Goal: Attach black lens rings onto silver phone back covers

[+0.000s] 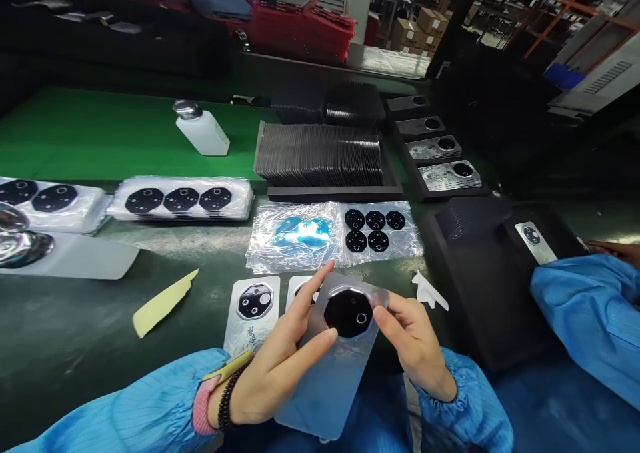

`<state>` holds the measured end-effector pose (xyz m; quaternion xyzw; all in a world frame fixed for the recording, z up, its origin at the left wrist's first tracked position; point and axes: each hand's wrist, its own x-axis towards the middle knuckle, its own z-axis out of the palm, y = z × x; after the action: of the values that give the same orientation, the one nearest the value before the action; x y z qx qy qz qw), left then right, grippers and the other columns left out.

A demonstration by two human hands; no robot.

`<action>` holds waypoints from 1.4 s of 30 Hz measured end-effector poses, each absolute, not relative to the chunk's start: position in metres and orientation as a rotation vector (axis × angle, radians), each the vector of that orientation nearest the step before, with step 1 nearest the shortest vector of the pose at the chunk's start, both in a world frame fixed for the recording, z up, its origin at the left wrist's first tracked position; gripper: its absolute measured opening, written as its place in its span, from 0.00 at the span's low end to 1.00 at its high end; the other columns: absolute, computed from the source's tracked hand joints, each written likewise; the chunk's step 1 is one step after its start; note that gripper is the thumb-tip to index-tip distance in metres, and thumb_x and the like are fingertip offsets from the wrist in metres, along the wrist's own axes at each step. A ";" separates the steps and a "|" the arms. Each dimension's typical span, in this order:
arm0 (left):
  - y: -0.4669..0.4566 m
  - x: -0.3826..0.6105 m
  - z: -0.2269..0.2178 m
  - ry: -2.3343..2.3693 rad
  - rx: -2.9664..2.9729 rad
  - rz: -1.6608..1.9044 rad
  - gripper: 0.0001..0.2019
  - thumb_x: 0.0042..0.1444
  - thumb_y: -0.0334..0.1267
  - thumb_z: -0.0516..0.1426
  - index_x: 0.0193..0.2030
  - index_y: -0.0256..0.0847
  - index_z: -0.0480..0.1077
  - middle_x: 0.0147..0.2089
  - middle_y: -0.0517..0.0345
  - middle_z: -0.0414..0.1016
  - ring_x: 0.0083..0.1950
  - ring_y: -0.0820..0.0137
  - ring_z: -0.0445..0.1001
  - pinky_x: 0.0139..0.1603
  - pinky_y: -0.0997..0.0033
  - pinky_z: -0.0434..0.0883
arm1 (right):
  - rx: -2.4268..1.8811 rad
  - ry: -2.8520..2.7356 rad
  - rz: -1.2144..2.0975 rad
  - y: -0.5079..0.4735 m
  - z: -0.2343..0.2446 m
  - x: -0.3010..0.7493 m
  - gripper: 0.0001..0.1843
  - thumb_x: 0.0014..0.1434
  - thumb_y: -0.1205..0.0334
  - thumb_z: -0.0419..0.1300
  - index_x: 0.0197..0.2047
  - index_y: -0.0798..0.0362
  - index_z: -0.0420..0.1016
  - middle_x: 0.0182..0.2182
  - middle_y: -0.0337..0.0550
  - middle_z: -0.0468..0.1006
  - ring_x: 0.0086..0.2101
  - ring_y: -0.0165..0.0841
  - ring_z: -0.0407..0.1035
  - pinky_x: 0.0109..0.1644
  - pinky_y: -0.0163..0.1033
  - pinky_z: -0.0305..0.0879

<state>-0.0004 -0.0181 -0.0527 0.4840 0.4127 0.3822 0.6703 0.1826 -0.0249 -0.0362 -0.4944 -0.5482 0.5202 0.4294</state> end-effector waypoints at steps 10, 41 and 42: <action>-0.025 0.002 -0.036 0.937 0.785 0.787 0.37 0.57 0.49 0.60 0.70 0.43 0.50 0.49 0.53 0.79 0.53 0.58 0.75 0.57 0.65 0.69 | -1.249 -1.163 1.384 -0.030 -0.048 0.176 0.26 0.58 0.42 0.55 0.19 0.54 0.65 0.17 0.34 0.57 0.21 0.26 0.51 0.24 0.35 0.50; -0.027 0.002 -0.045 0.830 1.069 0.826 0.24 0.63 0.49 0.54 0.62 0.44 0.62 0.49 0.51 0.78 0.47 0.61 0.77 0.47 0.70 0.74 | -0.981 -1.454 1.443 -0.033 -0.036 0.186 0.22 0.64 0.52 0.53 0.60 0.45 0.67 0.52 0.45 0.76 0.51 0.38 0.70 0.55 0.44 0.68; -0.026 0.002 -0.047 0.811 1.114 0.833 0.22 0.63 0.49 0.53 0.61 0.45 0.64 0.50 0.51 0.77 0.48 0.61 0.77 0.49 0.69 0.73 | -1.008 -1.463 1.455 -0.033 -0.036 0.187 0.22 0.64 0.55 0.53 0.61 0.45 0.65 0.55 0.45 0.74 0.54 0.38 0.68 0.58 0.46 0.66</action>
<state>0.0020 -0.0256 -0.0470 0.4989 0.3632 0.3728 0.6930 0.1875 -0.0330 -0.0355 -0.4005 -0.5811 0.5779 0.4099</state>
